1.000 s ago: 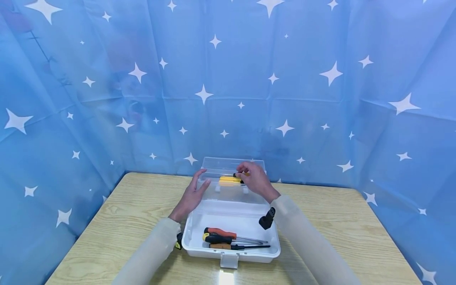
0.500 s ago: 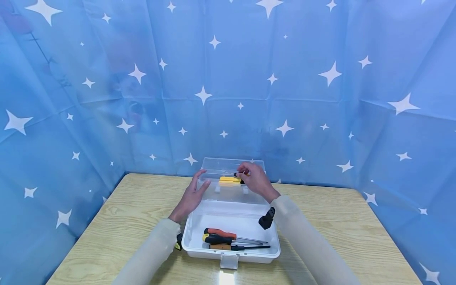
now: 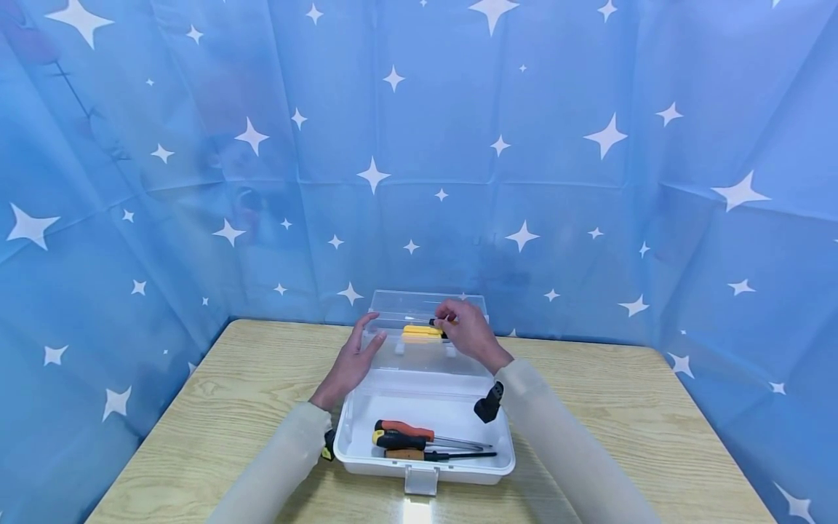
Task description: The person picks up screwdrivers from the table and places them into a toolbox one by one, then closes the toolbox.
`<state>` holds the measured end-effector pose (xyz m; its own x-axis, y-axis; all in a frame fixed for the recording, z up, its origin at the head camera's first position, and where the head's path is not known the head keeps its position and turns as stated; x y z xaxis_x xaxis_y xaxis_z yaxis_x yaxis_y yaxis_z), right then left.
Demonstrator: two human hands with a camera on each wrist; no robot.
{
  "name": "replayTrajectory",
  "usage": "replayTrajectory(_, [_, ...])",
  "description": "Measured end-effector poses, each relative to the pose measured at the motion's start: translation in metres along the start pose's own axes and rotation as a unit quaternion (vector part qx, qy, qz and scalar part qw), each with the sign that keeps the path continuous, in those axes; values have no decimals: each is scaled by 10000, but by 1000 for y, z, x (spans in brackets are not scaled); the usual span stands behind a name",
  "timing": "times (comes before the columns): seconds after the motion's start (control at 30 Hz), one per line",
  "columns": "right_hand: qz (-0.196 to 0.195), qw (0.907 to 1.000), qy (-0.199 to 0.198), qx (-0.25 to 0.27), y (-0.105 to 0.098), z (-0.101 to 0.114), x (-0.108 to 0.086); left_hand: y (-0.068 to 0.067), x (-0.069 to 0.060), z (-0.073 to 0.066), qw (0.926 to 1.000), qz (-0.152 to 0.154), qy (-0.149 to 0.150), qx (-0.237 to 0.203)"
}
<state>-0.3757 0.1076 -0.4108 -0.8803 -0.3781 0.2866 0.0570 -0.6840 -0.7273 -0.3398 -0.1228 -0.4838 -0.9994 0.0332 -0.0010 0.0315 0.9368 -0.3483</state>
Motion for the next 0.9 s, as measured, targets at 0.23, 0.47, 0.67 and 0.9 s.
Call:
replayTrajectory(0.23, [-91, 9999, -111, -43, 0, 0, -2, 0, 0, -1, 10000, -22, -44, -5])
replayTrajectory(0.47, [-247, 9997, -40, -8, 1, 0, -1, 0, -1, -1, 10000, -7, 22, 18])
replayTrajectory(0.67, [-323, 9995, -67, -23, 2, -1, -2, 0, -1, -1, 10000, 11, 17, -5])
replayTrajectory(0.9, [-352, 9993, -83, -104, 1, -2, -1, -1, -1, -1, 10000, 47, 43, 18])
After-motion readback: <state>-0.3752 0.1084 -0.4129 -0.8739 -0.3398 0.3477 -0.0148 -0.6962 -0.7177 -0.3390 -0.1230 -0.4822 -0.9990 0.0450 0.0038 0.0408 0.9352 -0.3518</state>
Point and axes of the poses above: each hand's wrist, its own x-axis towards the middle knuckle, its own y-axis out of the palm, z = x × y, the point moved 4 cm from there along x, towards the middle knuckle, and after that the axes turned 5 degrees about -y, right-handed, at the moved point
